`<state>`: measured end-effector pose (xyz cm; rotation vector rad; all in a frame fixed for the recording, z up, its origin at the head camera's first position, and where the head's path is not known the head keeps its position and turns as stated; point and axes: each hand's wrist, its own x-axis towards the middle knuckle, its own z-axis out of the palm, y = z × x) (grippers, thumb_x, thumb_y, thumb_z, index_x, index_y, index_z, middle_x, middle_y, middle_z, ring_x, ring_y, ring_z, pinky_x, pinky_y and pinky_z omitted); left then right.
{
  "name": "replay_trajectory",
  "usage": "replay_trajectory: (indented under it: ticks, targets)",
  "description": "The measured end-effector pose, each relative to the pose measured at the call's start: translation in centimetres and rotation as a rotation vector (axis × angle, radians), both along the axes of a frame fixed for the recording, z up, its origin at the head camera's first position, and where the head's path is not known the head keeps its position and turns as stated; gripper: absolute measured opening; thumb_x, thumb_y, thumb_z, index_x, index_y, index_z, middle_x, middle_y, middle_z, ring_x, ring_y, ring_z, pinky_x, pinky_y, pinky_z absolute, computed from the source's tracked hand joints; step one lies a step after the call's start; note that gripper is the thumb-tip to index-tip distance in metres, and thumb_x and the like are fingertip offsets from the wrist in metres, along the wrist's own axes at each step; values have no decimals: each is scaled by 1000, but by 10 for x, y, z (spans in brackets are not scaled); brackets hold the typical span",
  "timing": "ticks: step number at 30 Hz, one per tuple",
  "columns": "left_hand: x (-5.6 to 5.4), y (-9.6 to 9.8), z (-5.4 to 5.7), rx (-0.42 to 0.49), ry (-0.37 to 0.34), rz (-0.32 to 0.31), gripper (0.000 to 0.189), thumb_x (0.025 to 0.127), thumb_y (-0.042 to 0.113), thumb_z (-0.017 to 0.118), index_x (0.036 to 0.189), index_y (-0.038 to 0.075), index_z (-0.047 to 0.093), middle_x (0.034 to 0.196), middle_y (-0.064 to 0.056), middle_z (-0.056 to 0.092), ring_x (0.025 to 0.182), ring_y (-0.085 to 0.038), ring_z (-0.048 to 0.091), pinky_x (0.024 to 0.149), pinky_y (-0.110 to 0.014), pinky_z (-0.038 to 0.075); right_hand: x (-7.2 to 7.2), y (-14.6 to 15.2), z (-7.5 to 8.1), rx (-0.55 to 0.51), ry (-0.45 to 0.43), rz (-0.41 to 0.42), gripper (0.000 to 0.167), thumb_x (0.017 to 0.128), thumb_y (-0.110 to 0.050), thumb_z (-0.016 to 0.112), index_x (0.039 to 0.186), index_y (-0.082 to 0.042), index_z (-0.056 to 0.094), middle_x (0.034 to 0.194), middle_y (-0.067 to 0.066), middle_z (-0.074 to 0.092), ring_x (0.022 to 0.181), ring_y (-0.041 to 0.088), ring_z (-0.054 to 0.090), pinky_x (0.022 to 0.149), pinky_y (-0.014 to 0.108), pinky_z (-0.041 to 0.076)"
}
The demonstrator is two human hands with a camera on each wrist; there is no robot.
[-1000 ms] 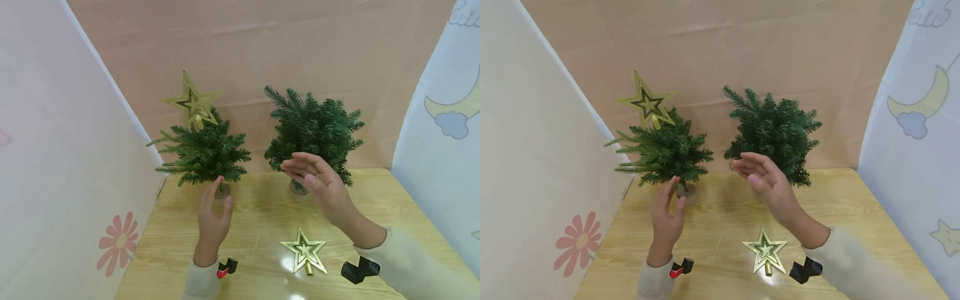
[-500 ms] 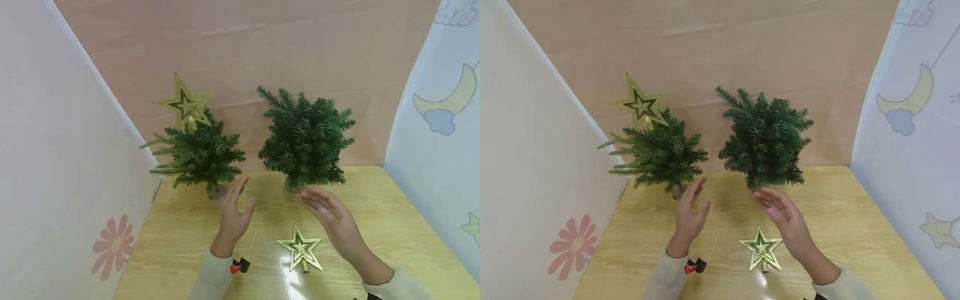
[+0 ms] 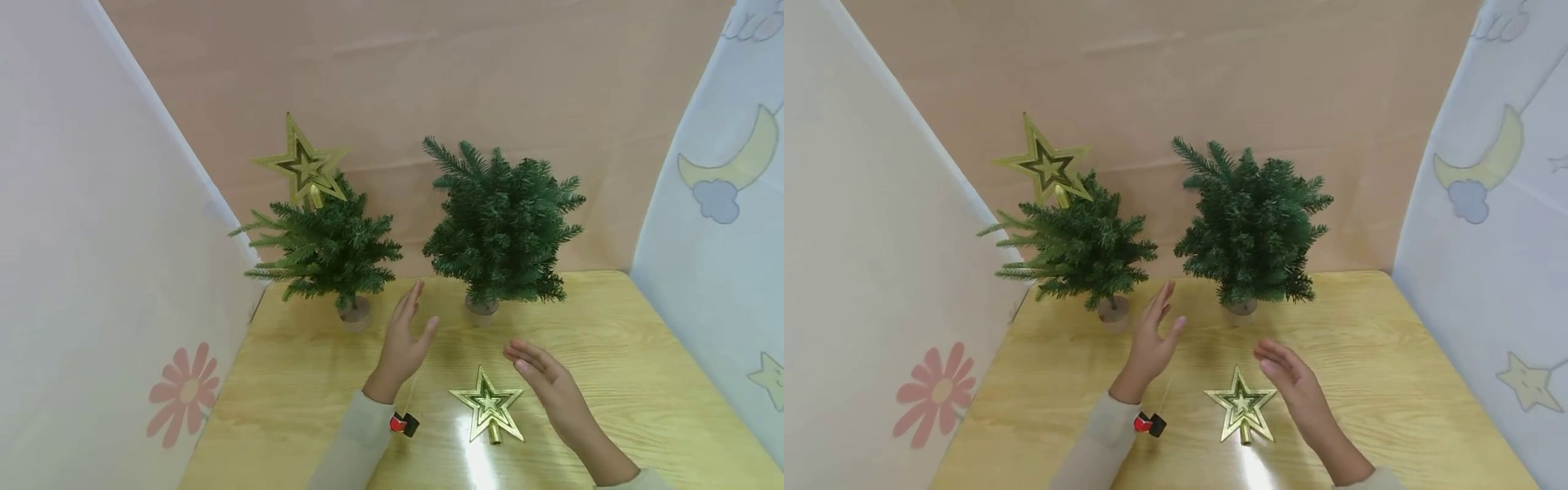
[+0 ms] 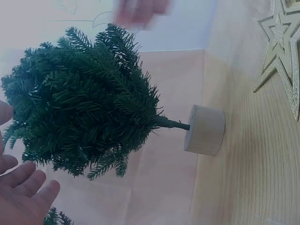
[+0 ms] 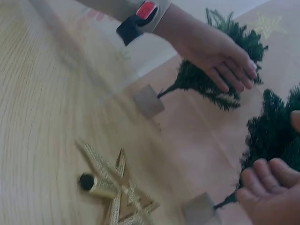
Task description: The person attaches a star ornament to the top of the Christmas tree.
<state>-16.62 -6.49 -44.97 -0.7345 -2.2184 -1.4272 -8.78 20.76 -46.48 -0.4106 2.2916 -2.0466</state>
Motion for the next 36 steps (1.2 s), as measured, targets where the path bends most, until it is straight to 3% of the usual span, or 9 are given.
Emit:
replay_trajectory:
  ticks: [3,7,11,14,20,24,28,31,36]
  targets:
    - [-4,2,2,-33,-62,6,73,101,26,56,158,21,10,160,-1,19,143,-23,27,112,-42,34,-1,6,-16,190,-107,-70,52,103,-31,50,146,-3,38,144,17,46,127,19,50,98,19,44]
    - [-9,3,6,-30,-94,23,73,101,30,54,158,28,8,160,3,17,143,-20,27,113,-42,34,-2,13,-34,351,-157,-85,64,100,-39,55,148,-3,35,147,21,40,132,41,41,106,50,41]
    - [-17,6,14,5,-22,31,71,101,25,55,158,26,12,159,1,20,143,-21,26,113,-46,32,-1,16,-45,458,-170,-100,75,96,-45,59,149,1,31,149,26,36,133,51,34,106,65,30]
    - [-23,9,20,9,17,50,70,101,23,56,158,23,15,159,-1,21,144,-23,24,112,-53,32,1,16,-51,524,-168,-104,81,95,-47,60,149,4,29,148,29,36,130,56,34,100,70,32]
    - [-31,15,26,15,19,67,68,102,29,54,157,15,17,159,-6,22,144,-25,25,110,-58,32,9,16,-60,699,-88,-171,90,90,-52,65,146,10,31,141,36,37,124,60,36,92,75,36]
    - [-35,18,26,17,17,69,68,101,25,55,157,14,18,158,-10,23,144,-25,24,111,-57,32,17,15,-65,801,-60,-212,93,87,-57,66,144,10,35,134,35,43,119,57,39,87,75,40]
    - [-37,20,27,16,18,67,69,100,19,57,157,14,19,158,-8,24,144,-22,25,111,-55,33,23,14,-67,848,-44,-231,90,86,-60,64,138,10,43,125,30,51,114,52,45,84,70,43]
    - [-38,21,26,15,57,68,64,101,18,56,155,10,24,156,-11,27,142,-22,28,111,-52,34,25,13,-69,876,-25,-249,86,86,-61,64,131,11,49,122,28,54,112,49,48,84,68,43]
    - [-39,23,23,11,84,71,57,103,24,52,153,8,31,154,-13,32,141,-21,32,111,-47,35,25,9,-75,913,0,-262,82,83,-65,65,122,7,58,118,24,56,108,45,52,79,65,46]
